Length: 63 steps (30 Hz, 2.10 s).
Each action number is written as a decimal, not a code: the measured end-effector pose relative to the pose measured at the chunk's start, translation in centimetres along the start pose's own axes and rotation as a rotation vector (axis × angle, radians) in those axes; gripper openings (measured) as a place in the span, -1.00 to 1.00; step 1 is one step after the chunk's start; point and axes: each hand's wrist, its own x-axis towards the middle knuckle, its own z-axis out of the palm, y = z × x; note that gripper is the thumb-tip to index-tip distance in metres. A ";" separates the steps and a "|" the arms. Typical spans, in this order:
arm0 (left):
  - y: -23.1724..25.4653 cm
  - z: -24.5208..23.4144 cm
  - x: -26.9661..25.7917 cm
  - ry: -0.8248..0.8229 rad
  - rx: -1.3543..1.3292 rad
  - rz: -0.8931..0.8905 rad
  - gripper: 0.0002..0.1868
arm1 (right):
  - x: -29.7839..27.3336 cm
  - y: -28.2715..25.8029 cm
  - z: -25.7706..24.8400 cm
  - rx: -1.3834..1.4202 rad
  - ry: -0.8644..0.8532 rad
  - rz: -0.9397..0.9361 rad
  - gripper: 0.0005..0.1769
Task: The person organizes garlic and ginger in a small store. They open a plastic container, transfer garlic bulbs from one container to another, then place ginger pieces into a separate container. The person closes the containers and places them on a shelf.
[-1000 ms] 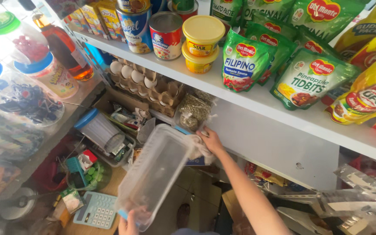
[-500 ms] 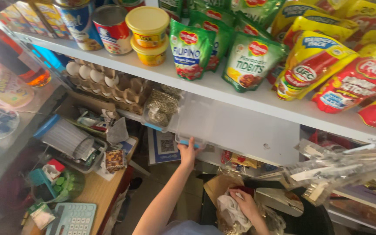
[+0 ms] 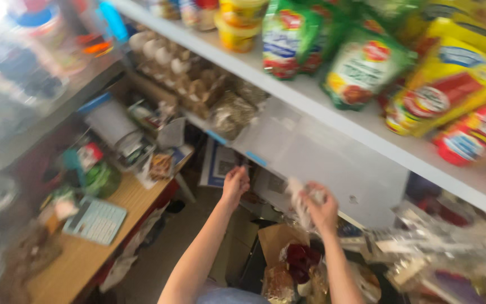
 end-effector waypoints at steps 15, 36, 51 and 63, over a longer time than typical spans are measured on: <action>6.5 -30.4 -36.7 0.785 0.286 0.259 -0.71 | -15.9 -11.3 23.4 -0.030 -0.758 -0.462 -0.61; 17.8 -45.0 -54.1 1.934 0.568 0.479 0.00 | -36.7 -34.2 46.8 0.239 -0.954 -0.639 -0.57; 31.1 -45.4 -57.9 1.637 1.024 0.837 -0.84 | -44.6 -37.6 52.8 0.187 -1.541 -0.278 -0.38; 30.7 -38.0 -58.4 1.647 0.833 0.872 -0.79 | -41.7 -38.2 50.0 0.388 -1.641 -0.357 -0.40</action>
